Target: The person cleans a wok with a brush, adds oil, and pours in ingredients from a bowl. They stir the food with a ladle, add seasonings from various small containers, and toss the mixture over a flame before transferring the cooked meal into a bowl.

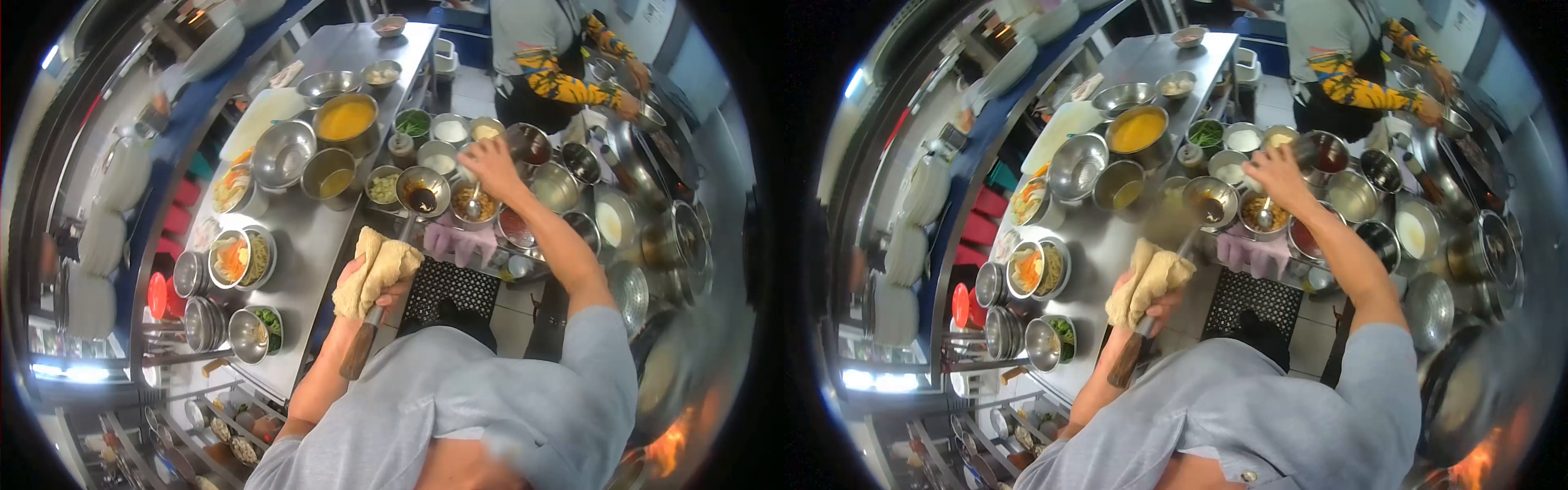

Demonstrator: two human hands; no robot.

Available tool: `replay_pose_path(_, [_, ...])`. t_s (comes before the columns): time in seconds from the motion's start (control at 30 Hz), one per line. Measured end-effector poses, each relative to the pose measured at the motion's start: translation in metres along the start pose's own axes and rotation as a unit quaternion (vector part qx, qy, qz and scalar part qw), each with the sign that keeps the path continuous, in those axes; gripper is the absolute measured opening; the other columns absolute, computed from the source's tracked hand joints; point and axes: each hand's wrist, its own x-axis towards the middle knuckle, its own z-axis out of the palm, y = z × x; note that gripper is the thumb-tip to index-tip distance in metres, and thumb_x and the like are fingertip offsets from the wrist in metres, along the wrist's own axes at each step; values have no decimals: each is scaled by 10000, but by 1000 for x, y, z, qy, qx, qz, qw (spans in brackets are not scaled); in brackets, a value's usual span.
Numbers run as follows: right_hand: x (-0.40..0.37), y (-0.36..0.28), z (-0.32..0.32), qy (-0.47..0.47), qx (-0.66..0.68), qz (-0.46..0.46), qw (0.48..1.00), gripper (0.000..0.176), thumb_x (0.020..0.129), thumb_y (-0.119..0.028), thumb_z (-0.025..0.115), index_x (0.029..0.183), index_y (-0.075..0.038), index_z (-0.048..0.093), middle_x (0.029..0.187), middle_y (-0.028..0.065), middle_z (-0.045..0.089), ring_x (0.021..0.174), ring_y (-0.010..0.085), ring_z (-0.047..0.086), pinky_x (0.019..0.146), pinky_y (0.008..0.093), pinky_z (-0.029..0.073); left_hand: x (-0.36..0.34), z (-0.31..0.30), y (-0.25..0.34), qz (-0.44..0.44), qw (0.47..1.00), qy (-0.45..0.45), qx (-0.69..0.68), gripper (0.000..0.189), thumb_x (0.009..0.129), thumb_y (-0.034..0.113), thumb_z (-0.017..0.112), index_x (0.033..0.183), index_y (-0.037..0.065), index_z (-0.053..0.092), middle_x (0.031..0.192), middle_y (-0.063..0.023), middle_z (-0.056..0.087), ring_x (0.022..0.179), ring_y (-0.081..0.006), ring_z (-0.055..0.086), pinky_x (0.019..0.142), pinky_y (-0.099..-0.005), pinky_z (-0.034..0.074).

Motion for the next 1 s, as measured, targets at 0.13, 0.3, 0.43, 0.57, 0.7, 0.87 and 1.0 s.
replay_pose_path(0.13, [12,3,-4,-41,-74,-52,995,348,778,-100,625,1114,-186,603,1071,58,576,1115,288,517,1006,518,346,20,3,-3,-22,1000,5,-15,466,925,368,543,1192,-14,543,1009,-151,547,633,-164,454,459,-253,430])
replay_pose_path(0.3, [19,8,-7,-62,-101,-39,992,281,785,-121,623,1055,-201,624,1043,44,577,1092,274,523,1003,496,348,23,2,-3,-50,998,-10,-30,454,905,353,560,1201,8,544,1029,-131,552,654,-157,447,494,-247,414])
replay_pose_path(0.43, [18,11,-9,-48,-116,-35,991,252,794,-124,610,1031,-212,622,1043,37,581,1080,260,525,993,493,350,25,1,-3,-59,997,-19,-50,454,901,351,567,1195,6,543,1005,-122,543,654,-157,446,501,-252,421])
replay_pose_path(0.57, [17,13,-11,-76,-123,-12,989,313,823,-127,571,1115,-233,608,1069,40,585,1080,260,523,996,514,346,26,-1,0,-66,997,-20,-47,452,901,346,575,1192,2,542,989,-117,536,653,-157,446,505,-259,428])
replay_pose_path(0.7, [4,16,-5,-33,-95,7,995,384,746,-84,654,1102,-226,632,1063,46,591,1096,269,525,979,499,350,28,-1,2,-76,995,-28,-52,448,923,359,552,1189,-1,542,986,-121,532,652,-159,445,502,-266,433])
replay_pose_path(0.87, [-25,27,8,15,90,224,970,646,655,-110,750,1268,-139,548,1168,97,588,1153,324,503,1032,519,337,25,3,0,-59,994,-53,-71,446,957,369,510,1185,-13,540,983,-136,532,653,-164,447,493,-271,438])
replay_pose_path(1.0, [-83,57,83,92,323,434,836,813,622,-250,837,1320,-53,471,1292,159,542,1254,344,448,1052,531,322,8,-3,-4,-21,994,-58,-95,467,950,377,516,1187,-25,538,992,-146,524,665,-172,447,484,-279,439])
